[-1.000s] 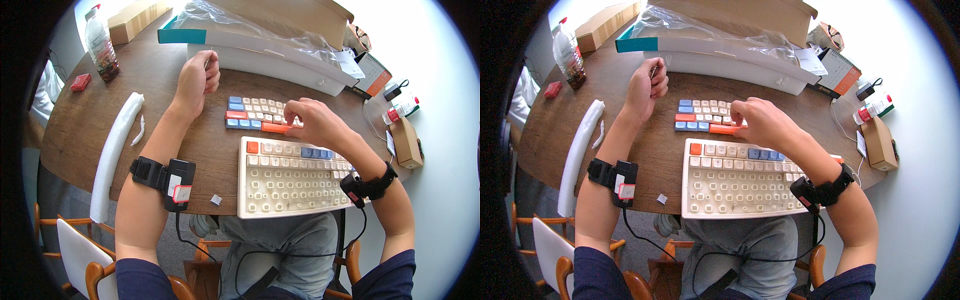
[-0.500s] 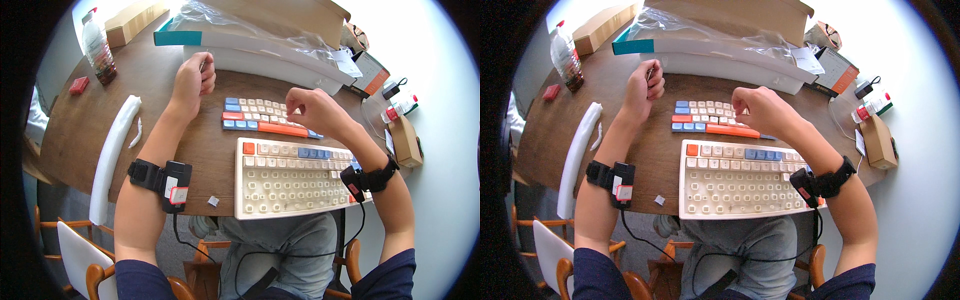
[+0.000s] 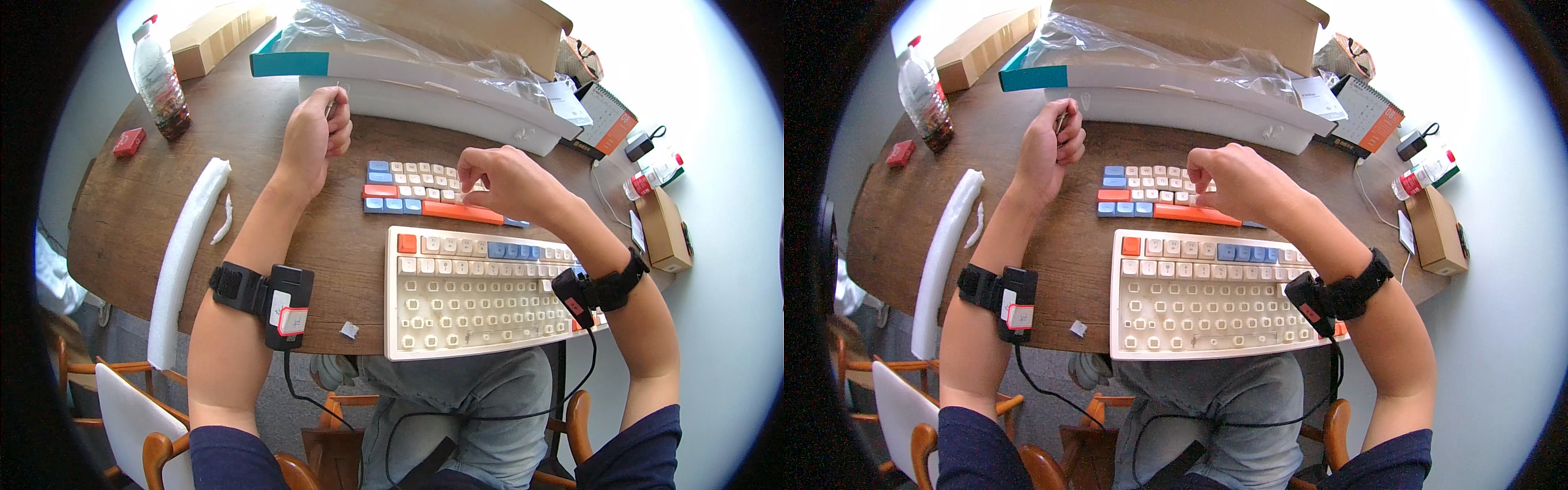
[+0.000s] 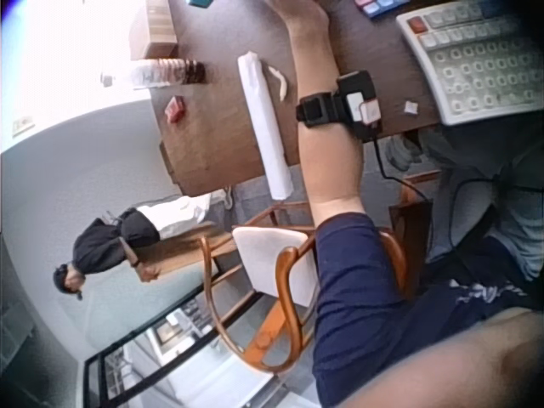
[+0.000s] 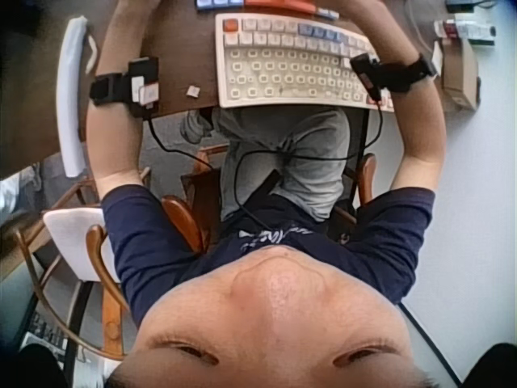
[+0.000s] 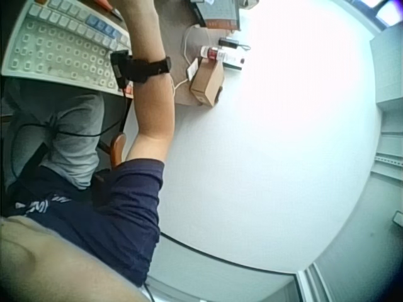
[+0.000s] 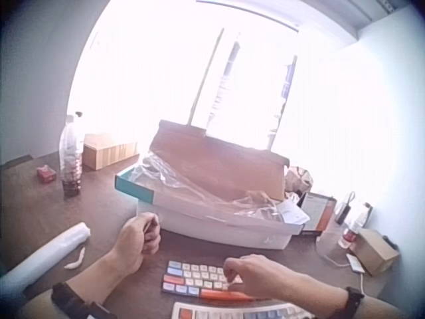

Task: The recorder is placing keycaps and switches onto a mechanical keyboard base.

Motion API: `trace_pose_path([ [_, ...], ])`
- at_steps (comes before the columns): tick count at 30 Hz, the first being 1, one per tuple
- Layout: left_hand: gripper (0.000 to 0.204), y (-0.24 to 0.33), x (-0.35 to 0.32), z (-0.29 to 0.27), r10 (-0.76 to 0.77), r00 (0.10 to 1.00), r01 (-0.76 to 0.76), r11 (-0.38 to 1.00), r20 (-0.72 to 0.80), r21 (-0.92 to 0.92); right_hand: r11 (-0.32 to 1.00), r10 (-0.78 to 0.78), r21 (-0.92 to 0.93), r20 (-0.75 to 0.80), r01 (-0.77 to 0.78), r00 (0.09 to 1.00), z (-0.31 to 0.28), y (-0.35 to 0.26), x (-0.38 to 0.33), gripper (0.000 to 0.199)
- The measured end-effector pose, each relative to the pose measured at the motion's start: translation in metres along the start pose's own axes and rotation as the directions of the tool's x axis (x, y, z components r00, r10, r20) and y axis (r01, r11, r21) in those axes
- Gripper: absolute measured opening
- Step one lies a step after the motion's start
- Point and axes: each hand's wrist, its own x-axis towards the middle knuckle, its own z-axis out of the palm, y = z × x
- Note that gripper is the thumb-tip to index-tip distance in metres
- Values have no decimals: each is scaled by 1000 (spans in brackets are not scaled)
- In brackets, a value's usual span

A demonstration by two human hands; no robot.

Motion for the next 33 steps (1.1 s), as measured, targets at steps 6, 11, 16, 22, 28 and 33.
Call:
trace_pose_path([
  [6,21,0,0,0,-5,1000,5,1000,-2,-9,1000,12,-4,19,-12,1000,1,-1,4,23],
  [11,22,1,-2,1,15,1000,-14,1000,-15,17,1000,-2,-8,35,2,999,2,-3,6,22],
  [16,22,1,-2,1,7,1000,-7,1000,1,9,1000,23,-18,74,-21,997,2,-4,7,22],
  [22,22,1,-3,2,31,999,-31,998,-10,63,1000,22,-18,84,-21,996,3,-5,7,23],
  [28,22,0,-3,0,-2,1000,2,1000,-4,18,999,9,-52,-29,-11,1000,-6,3,6,25],
  [33,21,-4,3,0,-8,1000,8,1000,4,10,996,89,-4,-249,-93,965,-24,47,4,25],
])
